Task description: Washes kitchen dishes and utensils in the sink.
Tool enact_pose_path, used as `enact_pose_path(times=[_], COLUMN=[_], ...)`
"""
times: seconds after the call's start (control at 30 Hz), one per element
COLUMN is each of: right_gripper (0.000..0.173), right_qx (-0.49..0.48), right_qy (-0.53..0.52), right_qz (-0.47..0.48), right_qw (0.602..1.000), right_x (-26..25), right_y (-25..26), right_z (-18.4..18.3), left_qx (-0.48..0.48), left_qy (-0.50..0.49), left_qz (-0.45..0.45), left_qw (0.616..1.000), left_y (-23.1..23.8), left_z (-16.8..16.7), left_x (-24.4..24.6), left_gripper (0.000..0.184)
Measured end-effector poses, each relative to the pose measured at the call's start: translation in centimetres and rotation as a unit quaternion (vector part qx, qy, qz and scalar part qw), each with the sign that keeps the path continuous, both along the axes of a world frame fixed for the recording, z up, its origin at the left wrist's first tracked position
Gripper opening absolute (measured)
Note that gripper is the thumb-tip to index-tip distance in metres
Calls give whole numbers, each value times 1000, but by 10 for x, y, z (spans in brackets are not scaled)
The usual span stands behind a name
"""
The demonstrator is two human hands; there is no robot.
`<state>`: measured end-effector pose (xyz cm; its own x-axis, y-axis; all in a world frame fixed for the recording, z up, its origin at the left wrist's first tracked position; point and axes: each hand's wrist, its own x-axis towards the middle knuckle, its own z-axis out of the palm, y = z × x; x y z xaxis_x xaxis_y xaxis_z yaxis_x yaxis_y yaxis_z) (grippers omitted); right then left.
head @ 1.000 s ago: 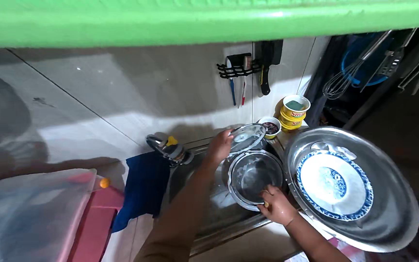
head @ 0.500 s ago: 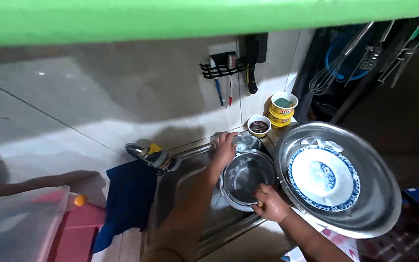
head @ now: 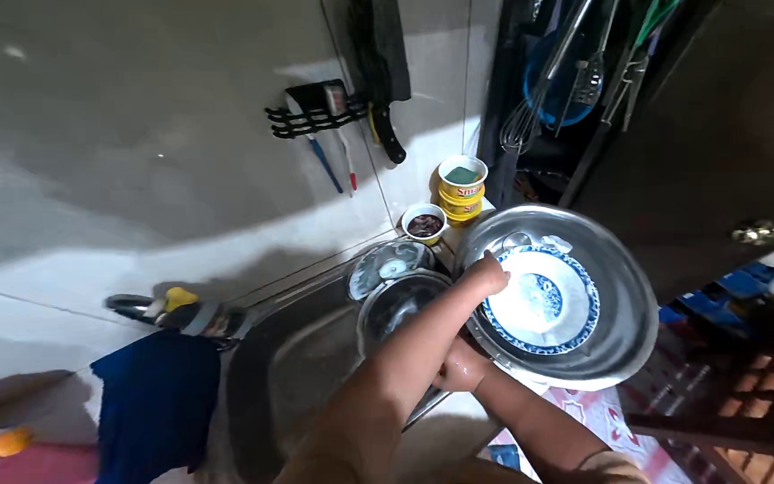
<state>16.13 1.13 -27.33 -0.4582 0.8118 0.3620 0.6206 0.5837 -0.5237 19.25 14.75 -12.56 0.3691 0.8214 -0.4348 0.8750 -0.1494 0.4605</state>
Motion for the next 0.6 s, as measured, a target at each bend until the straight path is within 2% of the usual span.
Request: enact_pose_path(times=[0.13,0.23,0.37,0.47,0.5,0.53,0.6], right_gripper=[30,34,36,35,35,34,36], right_qx=[4,-12,-24,-14,-17,-26,-73], right_qy=[17,40,40,47,49,49,39], right_qz=[26,29,32,33,32,29,22], right_qw=[1000,999,998,998,998,998,996], right_x=[1,-1,-1,-2,-2,-2,0], right_y=[-3,-3,-3,-2,-3,-4,-8], right_z=[16,19,20,14,13,14,23], left_qx=[-16,-83,-239,-322,-324,-311,-271], left_qy=[12,-108,-258,-315,-324,-332,-341], left_qz=[-8,55,121,140,149,162,194], left_qw=[1000,989,928,882,876,875,879], left_y=[9,8,-1,-10,-12,-16,-25], left_z=[-13,-12,-11,-10,-13,-16,-21], left_x=[7,4,6,11,13,15,19], left_gripper=[90,86,84,54,51,56,78])
